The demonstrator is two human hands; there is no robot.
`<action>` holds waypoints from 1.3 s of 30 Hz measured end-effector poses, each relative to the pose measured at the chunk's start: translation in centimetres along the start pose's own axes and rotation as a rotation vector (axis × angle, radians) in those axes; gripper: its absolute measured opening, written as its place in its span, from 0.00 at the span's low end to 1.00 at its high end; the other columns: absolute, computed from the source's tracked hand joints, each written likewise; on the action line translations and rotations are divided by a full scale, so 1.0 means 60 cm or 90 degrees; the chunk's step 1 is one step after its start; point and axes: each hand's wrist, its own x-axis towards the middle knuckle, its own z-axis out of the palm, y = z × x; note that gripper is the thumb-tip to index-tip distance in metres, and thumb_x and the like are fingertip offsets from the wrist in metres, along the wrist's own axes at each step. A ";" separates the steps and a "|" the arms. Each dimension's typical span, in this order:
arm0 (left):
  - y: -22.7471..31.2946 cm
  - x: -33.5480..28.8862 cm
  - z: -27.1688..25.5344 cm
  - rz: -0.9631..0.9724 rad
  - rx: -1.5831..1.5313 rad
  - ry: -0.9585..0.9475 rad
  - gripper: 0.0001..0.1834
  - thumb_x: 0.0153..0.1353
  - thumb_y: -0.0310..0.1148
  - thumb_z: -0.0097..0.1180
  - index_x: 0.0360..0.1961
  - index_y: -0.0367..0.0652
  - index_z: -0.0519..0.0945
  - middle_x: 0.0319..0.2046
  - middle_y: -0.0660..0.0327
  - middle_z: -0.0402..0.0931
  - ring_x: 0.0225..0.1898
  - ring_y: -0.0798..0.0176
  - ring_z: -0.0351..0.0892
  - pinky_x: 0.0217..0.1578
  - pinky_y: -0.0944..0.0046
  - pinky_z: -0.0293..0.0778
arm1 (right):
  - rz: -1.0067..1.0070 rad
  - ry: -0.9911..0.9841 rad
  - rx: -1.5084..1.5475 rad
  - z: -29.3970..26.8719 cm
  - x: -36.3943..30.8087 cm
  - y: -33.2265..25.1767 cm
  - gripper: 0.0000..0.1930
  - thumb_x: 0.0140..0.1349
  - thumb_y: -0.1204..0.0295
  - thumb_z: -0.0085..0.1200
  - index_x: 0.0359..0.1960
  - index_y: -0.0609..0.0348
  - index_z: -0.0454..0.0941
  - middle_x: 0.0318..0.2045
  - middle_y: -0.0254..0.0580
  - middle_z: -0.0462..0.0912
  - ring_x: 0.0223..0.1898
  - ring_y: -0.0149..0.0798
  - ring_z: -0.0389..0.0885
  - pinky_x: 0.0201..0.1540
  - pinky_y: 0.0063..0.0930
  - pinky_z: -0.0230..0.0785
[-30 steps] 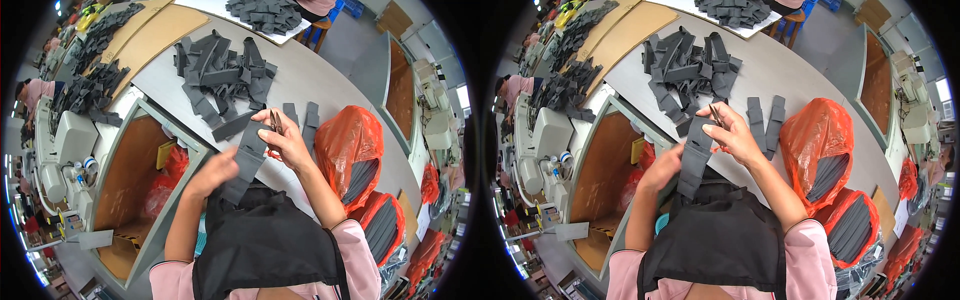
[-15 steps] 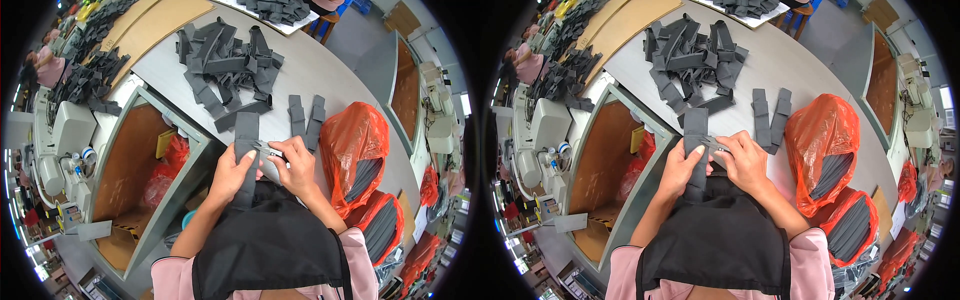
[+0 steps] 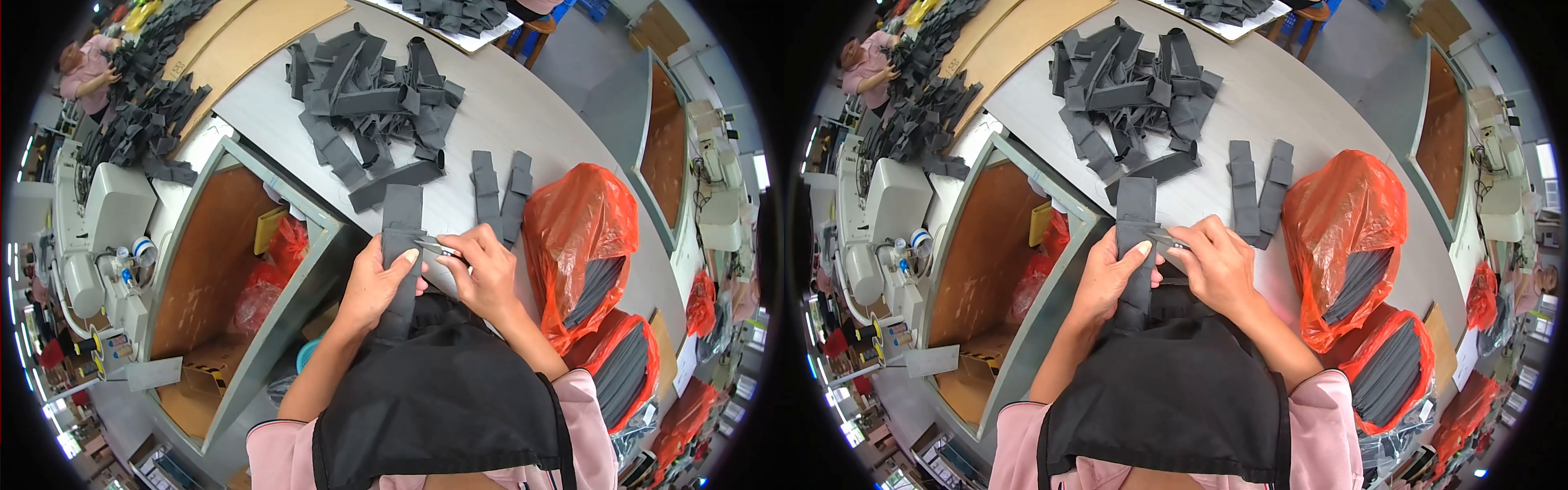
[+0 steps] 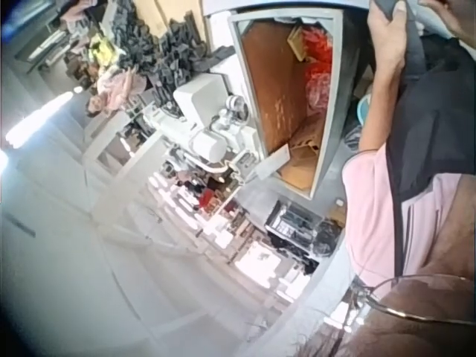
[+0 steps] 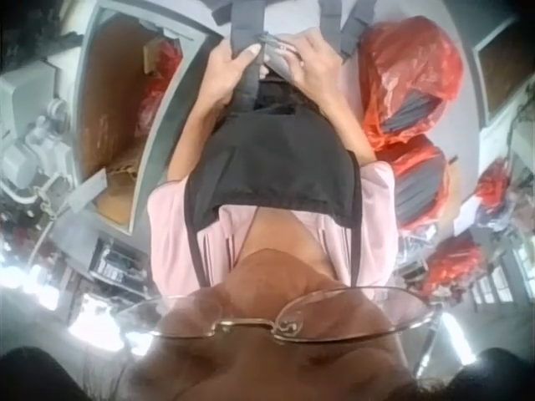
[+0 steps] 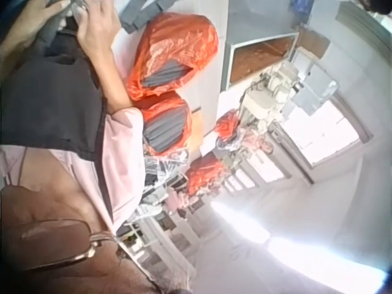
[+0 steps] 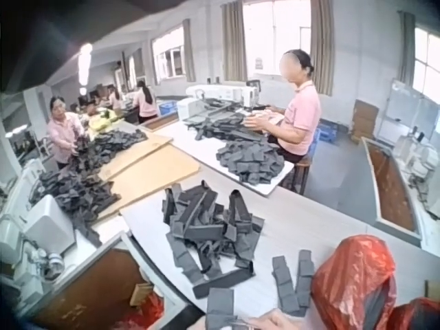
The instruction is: Trim and organize small gray flexible industrial components using a small pair of snips.
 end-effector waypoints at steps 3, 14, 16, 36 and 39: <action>0.003 0.000 0.003 -0.006 0.015 0.004 0.11 0.62 0.28 0.49 0.43 0.35 0.68 0.29 0.57 0.76 0.22 0.68 0.76 0.26 0.69 0.76 | -0.026 -0.028 -0.054 0.006 0.003 0.004 0.13 0.43 0.78 0.63 0.34 0.57 0.79 0.22 0.37 0.72 0.20 0.34 0.72 0.22 0.27 0.64; -0.002 0.000 -0.003 -0.019 0.040 -0.004 0.12 0.60 0.24 0.50 0.45 0.34 0.67 0.31 0.57 0.76 0.24 0.68 0.77 0.27 0.69 0.76 | -0.040 -0.049 -0.056 -0.001 0.001 0.008 0.13 0.43 0.78 0.63 0.34 0.57 0.79 0.22 0.36 0.71 0.19 0.33 0.71 0.21 0.25 0.64; -0.002 0.000 -0.002 -0.018 0.037 -0.004 0.12 0.60 0.24 0.50 0.45 0.34 0.67 0.31 0.57 0.76 0.24 0.68 0.77 0.27 0.69 0.76 | -0.056 -0.044 -0.073 0.002 0.001 0.008 0.14 0.43 0.78 0.63 0.35 0.57 0.79 0.22 0.36 0.71 0.19 0.33 0.71 0.21 0.26 0.64; -0.011 0.002 0.009 0.033 0.012 0.029 0.11 0.61 0.23 0.49 0.44 0.36 0.65 0.31 0.58 0.75 0.25 0.68 0.77 0.27 0.70 0.77 | 0.058 0.043 -0.022 0.038 -0.026 -0.003 0.14 0.44 0.79 0.63 0.36 0.60 0.78 0.25 0.38 0.73 0.19 0.34 0.75 0.20 0.24 0.68; -0.009 0.003 0.005 0.038 0.015 0.020 0.11 0.61 0.23 0.49 0.45 0.36 0.65 0.31 0.58 0.74 0.25 0.68 0.77 0.27 0.70 0.77 | 0.072 0.046 -0.012 0.038 -0.024 -0.008 0.13 0.44 0.79 0.63 0.35 0.59 0.78 0.24 0.38 0.73 0.19 0.34 0.75 0.19 0.24 0.67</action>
